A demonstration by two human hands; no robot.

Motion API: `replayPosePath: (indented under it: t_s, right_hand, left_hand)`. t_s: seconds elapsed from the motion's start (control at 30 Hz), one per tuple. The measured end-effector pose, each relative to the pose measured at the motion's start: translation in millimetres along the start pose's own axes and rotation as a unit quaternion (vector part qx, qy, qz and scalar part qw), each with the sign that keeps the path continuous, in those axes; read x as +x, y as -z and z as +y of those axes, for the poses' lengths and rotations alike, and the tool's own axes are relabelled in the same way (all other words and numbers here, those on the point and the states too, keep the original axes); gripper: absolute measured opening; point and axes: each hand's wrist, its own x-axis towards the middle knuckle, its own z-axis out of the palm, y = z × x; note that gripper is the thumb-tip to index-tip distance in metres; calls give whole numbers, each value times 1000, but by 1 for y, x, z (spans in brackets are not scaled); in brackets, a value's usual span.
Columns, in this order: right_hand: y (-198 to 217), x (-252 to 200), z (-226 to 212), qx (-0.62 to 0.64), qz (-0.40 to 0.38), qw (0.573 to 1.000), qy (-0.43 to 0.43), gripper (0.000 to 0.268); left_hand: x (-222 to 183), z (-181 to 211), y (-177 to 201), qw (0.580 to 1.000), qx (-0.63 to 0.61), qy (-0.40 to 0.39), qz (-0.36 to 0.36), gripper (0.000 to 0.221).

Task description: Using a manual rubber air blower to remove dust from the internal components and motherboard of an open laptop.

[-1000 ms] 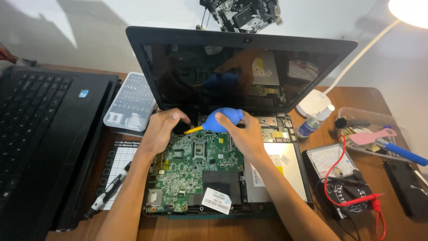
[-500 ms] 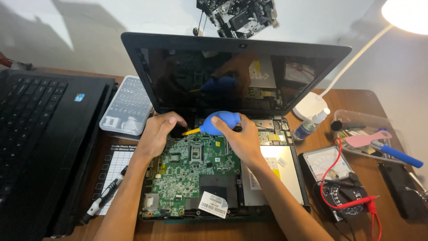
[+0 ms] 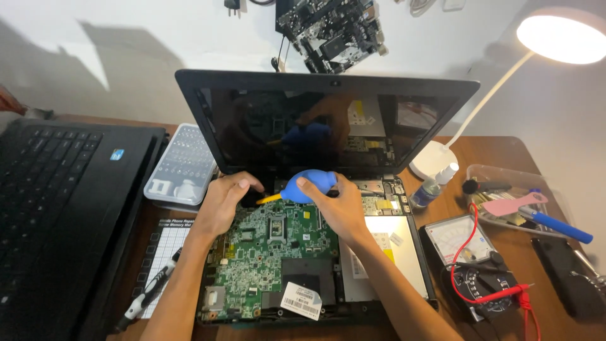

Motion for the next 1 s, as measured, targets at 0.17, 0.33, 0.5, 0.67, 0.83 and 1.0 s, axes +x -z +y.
replayPosePath:
  t_s: [0.17,0.33,0.5,0.67,0.83,1.0]
  right_hand:
    - [0,-1,0,7,0,1000,2,69]
    - [1,6,5,18,-5,1000,15,70]
    - [1,6,10,7,-11,1000,29,71]
    - [0,7,11,8,-9,999,40,72]
    - [-3,6,15,20,1,998,59,72]
    - [-3,6,15,15,-2,999,50,74]
  left_hand:
    - [0,0,-1,1000,6,1,4,46]
    - [2,-3,0,1000,-1,-10,10,44]
    - [0,-3,1,1000,-7,-17,2,47]
    - [3,4,1,1000,-1,-16,1,45]
    - [2,7,-1,1000,7,-19,4,43]
    - [2,3,-1,1000,21,-15,4,43]
